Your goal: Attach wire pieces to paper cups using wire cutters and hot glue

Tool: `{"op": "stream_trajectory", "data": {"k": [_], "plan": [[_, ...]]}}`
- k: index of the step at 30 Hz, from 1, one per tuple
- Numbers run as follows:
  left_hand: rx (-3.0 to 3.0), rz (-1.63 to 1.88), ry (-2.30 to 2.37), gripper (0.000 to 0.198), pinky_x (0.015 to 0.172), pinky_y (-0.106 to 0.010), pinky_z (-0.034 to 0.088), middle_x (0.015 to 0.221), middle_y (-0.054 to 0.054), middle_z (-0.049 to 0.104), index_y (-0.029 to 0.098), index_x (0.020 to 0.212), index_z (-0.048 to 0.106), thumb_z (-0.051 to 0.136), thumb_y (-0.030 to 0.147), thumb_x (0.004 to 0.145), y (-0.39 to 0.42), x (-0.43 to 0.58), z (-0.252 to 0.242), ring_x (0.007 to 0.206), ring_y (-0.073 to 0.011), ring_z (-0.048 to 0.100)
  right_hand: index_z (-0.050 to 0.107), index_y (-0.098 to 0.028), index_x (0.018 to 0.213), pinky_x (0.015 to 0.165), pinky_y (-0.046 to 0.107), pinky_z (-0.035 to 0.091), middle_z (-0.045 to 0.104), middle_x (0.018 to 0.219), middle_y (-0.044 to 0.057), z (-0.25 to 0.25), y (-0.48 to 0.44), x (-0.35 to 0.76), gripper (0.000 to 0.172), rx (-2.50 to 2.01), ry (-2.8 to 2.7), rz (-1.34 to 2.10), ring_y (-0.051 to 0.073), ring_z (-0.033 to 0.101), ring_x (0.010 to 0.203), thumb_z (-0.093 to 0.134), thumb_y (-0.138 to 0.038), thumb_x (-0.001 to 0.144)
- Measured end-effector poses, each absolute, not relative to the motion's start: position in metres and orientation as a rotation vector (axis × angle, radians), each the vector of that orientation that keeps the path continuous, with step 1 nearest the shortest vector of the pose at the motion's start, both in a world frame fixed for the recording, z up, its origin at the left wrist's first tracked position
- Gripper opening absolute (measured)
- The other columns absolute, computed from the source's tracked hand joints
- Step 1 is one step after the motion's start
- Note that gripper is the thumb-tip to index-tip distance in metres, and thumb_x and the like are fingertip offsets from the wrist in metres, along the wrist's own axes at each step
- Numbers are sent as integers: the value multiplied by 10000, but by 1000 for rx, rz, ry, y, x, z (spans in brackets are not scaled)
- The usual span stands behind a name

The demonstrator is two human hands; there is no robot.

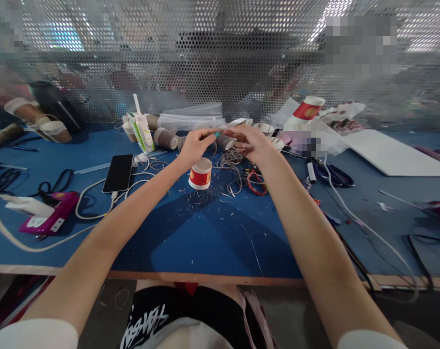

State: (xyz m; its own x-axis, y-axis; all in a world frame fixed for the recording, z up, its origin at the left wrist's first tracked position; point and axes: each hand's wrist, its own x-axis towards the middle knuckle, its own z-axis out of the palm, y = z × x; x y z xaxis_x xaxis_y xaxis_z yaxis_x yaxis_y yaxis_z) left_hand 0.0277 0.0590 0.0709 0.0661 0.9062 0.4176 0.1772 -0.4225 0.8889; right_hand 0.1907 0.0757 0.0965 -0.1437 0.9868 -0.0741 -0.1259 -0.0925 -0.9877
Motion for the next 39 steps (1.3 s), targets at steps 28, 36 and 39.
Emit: {"op": "stream_trajectory", "data": {"k": [28,36,39], "plan": [[2885,413,1579,336,741,-317,449,1088,-165,656,93,1214,446,359,264,939,41,8,83,915,-234,617,529,-147,506,309,201,166,680,641,78,118,45,168,246,-1360,-1440,1012,2,281,340,687,-81,683],[2918,335,1563,323,718,-304,438,1030,-182,667,52,1163,500,346,221,935,40,12,83,869,-223,625,602,-118,603,309,199,211,659,625,75,116,42,167,149,-1375,-1539,892,8,320,354,742,-152,637],[2905,307,1586,333,696,-309,435,1008,-189,663,37,1167,499,333,211,937,39,12,82,826,-219,623,626,-120,635,304,192,212,618,542,40,114,42,166,134,-1331,-1569,868,22,331,356,746,-179,623]]}}
